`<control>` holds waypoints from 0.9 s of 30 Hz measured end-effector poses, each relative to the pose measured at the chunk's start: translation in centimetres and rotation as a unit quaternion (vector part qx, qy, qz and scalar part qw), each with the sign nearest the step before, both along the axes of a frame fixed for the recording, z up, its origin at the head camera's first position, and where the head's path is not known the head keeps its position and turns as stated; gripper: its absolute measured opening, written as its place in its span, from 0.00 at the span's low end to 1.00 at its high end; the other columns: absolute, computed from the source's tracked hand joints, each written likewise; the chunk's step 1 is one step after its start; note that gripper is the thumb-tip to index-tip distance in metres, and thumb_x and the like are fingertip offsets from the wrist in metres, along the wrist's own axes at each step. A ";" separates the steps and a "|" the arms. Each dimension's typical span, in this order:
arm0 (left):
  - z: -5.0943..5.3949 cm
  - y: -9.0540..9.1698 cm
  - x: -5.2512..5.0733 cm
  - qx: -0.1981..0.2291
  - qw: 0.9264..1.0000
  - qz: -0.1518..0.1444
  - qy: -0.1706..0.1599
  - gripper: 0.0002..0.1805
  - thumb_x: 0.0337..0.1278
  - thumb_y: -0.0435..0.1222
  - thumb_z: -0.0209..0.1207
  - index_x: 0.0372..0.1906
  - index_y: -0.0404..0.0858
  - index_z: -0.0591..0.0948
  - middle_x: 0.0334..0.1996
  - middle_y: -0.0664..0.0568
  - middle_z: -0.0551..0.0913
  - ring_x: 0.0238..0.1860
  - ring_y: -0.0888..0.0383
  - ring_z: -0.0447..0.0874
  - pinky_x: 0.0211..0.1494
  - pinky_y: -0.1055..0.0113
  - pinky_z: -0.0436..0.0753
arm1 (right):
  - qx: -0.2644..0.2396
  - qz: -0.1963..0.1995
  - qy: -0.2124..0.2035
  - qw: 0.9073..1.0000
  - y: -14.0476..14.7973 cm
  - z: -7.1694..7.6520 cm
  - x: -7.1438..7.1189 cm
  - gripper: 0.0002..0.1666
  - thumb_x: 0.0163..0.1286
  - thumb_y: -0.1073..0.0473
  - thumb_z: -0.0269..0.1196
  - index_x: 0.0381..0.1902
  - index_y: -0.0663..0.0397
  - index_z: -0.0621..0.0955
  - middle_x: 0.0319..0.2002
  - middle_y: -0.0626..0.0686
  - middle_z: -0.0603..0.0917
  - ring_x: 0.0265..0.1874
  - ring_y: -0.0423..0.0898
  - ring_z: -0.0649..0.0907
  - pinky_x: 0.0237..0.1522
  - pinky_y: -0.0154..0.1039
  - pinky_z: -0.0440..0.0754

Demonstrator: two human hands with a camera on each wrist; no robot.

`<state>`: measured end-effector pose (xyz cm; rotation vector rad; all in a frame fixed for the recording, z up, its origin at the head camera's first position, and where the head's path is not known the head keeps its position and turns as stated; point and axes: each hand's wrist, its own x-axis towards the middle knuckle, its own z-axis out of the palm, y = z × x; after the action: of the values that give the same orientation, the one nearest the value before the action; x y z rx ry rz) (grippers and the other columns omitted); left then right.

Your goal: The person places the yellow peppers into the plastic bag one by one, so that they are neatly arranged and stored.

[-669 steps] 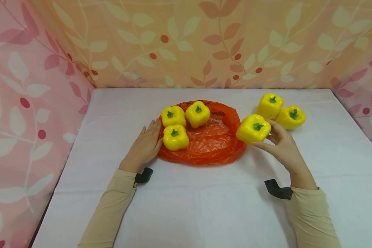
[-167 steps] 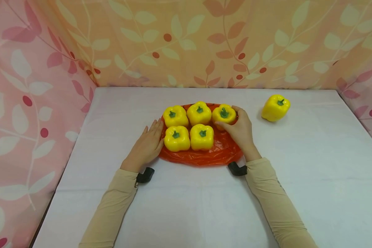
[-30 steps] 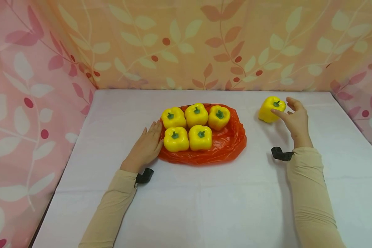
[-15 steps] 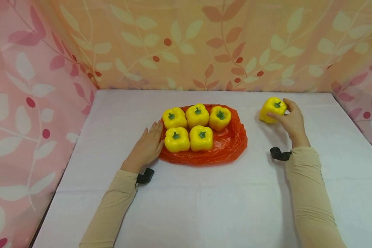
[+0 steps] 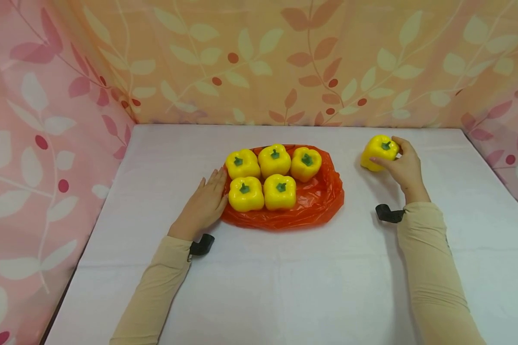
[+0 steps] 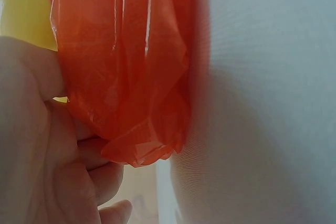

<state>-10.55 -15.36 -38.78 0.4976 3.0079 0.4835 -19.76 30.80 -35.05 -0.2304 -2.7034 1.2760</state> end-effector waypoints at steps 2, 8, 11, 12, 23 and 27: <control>0.0 0.0 0.0 -0.001 1.000 0.000 -0.001 0.35 0.71 0.44 0.41 0.73 0.30 0.46 0.74 0.42 0.46 0.74 0.48 0.41 0.73 0.52 0.42 | 0.001 -0.001 0.002 1.000 0.0 0.1 0.1 0.51 0.59 0.50 0.68 0.73 0.58 0.55 0.70 0.61 0.60 0.63 0.57 0.63 0.64 0.47 0.64; 0.0 0.0 0.0 -0.001 1.000 -0.002 0.001 0.35 0.71 0.44 0.41 0.73 0.30 0.46 0.74 0.42 0.46 0.74 0.48 0.41 0.73 0.52 0.42 | -0.002 -0.005 0.015 1.000 -0.3 0.3 0.3 0.50 0.59 0.50 0.68 0.72 0.59 0.56 0.69 0.61 0.61 0.62 0.54 0.63 0.63 0.44 0.66; 0.0 0.0 0.0 -0.003 1.000 -0.001 0.002 0.35 0.71 0.44 0.41 0.73 0.30 0.46 0.74 0.42 0.46 0.74 0.48 0.41 0.73 0.52 0.42 | -0.009 -0.005 0.020 1.000 -0.5 0.6 0.6 0.50 0.60 0.49 0.67 0.72 0.59 0.56 0.69 0.61 0.61 0.63 0.53 0.63 0.65 0.45 0.65; 0.0 0.0 0.0 -0.003 1.000 -0.001 0.002 0.35 0.71 0.44 0.41 0.73 0.30 0.46 0.74 0.42 0.46 0.74 0.48 0.41 0.73 0.52 0.42 | -0.010 -0.005 0.020 1.000 -0.6 0.7 0.7 0.50 0.60 0.49 0.67 0.72 0.59 0.56 0.69 0.61 0.60 0.63 0.53 0.63 0.65 0.45 0.65; -0.1 -0.1 -0.2 -0.009 1.000 -0.002 0.004 0.35 0.71 0.43 0.40 0.73 0.30 0.45 0.74 0.42 0.45 0.74 0.48 0.41 0.73 0.52 0.42 | -0.029 -0.004 0.036 0.999 -1.4 1.6 1.4 0.49 0.60 0.51 0.68 0.72 0.57 0.56 0.69 0.59 0.60 0.66 0.51 0.62 0.66 0.41 0.62; -0.2 -0.1 -0.2 -0.010 1.000 -0.002 0.003 0.35 0.71 0.43 0.40 0.73 0.30 0.45 0.74 0.42 0.45 0.74 0.48 0.41 0.73 0.52 0.42 | -0.027 -0.004 0.041 0.999 -1.7 2.0 1.6 0.50 0.59 0.51 0.68 0.73 0.56 0.56 0.69 0.58 0.61 0.66 0.51 0.62 0.66 0.41 0.62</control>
<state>-10.75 -15.42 -38.97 0.5051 3.0145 0.4515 -18.12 29.10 -33.08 -0.1906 -2.6006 1.3272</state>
